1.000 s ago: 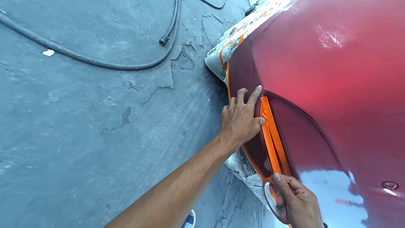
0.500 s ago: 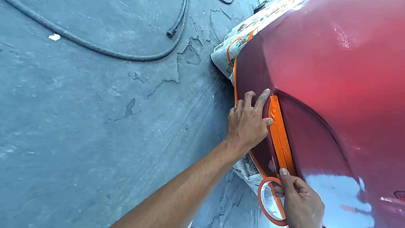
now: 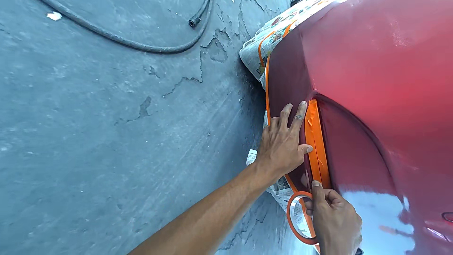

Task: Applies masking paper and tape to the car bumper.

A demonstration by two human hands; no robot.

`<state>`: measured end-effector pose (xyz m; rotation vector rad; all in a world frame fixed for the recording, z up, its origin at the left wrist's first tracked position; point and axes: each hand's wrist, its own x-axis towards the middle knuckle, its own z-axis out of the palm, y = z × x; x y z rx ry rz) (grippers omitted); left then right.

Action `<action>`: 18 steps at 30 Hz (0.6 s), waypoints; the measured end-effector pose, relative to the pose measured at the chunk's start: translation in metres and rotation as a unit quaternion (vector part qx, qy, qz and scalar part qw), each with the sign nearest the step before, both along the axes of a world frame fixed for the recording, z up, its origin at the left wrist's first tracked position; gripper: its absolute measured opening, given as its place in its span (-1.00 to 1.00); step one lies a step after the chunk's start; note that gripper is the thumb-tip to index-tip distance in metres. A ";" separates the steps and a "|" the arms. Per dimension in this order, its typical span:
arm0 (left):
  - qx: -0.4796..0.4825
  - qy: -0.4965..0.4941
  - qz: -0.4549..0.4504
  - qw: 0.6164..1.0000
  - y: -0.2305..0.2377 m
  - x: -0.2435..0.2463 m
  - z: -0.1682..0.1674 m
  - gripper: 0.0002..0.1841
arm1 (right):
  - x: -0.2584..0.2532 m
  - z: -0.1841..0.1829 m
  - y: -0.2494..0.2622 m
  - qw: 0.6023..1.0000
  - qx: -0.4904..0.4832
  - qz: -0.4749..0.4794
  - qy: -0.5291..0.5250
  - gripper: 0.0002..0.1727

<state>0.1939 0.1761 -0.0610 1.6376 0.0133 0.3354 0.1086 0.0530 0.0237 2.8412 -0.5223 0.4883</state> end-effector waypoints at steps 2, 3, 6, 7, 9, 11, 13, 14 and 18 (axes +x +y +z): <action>0.013 -0.016 0.015 1.000 -0.002 0.000 -0.001 0.12 | 0.002 0.001 0.003 1.000 -0.024 -0.015 0.012 -0.54; 0.025 -0.023 0.020 0.999 -0.002 0.000 -0.002 0.15 | 0.003 0.002 0.005 0.999 -0.033 -0.022 0.019 -0.53; 0.045 -0.038 0.025 0.998 -0.002 0.001 -0.001 0.21 | 0.005 0.006 0.008 0.997 -0.046 -0.037 0.042 -0.53; 0.052 -0.043 0.028 0.997 -0.002 0.000 -0.001 0.22 | 0.005 0.008 0.008 0.997 -0.046 -0.040 0.049 -0.53; 0.077 -0.065 0.043 0.994 -0.002 0.002 -0.001 0.25 | 0.006 0.010 0.009 0.996 -0.044 -0.045 0.057 -0.52; 0.096 -0.082 0.053 0.991 -0.002 0.005 -0.001 0.32 | 0.008 0.011 0.011 0.995 -0.053 -0.054 0.068 -0.51; 0.112 -0.081 0.056 0.989 -0.003 0.008 -0.002 0.39 | 0.010 0.013 0.013 0.992 -0.065 -0.068 0.085 -0.51; 0.123 -0.079 0.053 0.988 -0.003 0.009 -0.001 0.44 | 0.011 0.014 0.014 0.990 -0.068 -0.076 0.093 -0.51; 0.173 -0.109 0.036 0.978 -0.008 0.007 0.008 0.56 | 0.016 0.019 0.021 0.985 -0.069 -0.101 0.118 -0.49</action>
